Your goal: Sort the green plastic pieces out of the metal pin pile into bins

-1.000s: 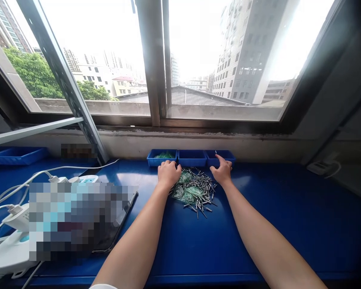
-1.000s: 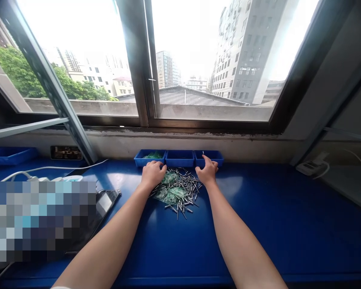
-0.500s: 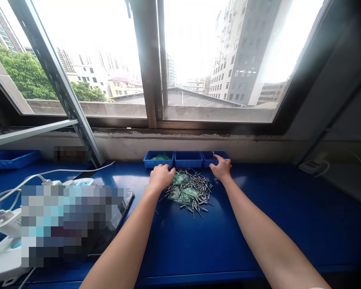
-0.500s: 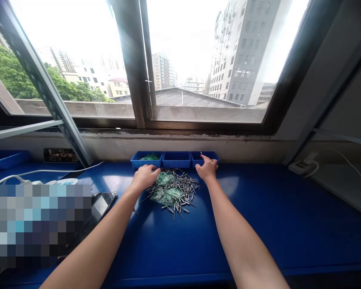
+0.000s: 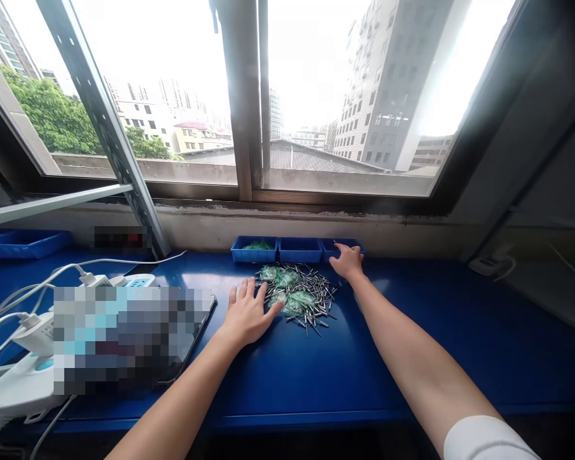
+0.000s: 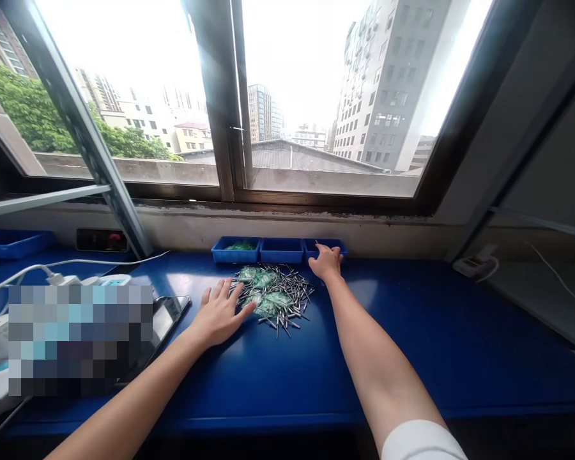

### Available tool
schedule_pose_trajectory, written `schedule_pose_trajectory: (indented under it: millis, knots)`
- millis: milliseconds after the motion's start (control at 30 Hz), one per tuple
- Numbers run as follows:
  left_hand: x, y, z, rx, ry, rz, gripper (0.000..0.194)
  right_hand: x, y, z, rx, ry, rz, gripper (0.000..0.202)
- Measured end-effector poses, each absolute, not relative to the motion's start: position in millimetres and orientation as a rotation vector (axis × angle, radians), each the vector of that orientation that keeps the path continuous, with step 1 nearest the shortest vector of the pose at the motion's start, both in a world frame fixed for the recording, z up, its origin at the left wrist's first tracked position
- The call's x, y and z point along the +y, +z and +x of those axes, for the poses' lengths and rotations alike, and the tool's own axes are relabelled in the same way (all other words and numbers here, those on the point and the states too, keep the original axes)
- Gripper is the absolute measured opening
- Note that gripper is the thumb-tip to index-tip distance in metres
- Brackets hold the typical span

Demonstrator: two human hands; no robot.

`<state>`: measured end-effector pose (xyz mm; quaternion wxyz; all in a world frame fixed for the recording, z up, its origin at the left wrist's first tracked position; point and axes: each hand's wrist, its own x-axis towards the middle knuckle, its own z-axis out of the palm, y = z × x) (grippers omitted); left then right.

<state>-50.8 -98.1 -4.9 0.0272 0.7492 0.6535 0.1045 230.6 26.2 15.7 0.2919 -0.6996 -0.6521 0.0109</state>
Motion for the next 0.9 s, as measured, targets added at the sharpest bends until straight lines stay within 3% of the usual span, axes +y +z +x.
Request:
schedule_pose_trajectory:
  millis: [333,467,633,767,900]
  knots:
    - [-59.5,-1.0,-21.2,1.925,0.506,2.268,0.083,25.1,4.1,227.2,-1.722,0.09,-1.844,0.069]
    - [-49.4,9.7,-19.1,1.914,0.643,2.278,0.074,12.3,3.6,211.0,-1.557,-0.006,-1.701,0.041]
    - [-33.3,27.9,-17.4,1.851,0.86,2.197,0.056,10.7,1.2,190.1,-1.632,0.301,-1.716,0.023]
    - [-23.2,34.8,-5.7,1.733,0.852,2.232,0.058,8.3,-0.3,185.6,-1.664,0.31,-1.728,0.027]
    - [-24.6,35.8,-8.6,1.716,0.606,2.35,0.076,-9.5,16.3,199.9,-1.765,0.328,-1.619,0.051]
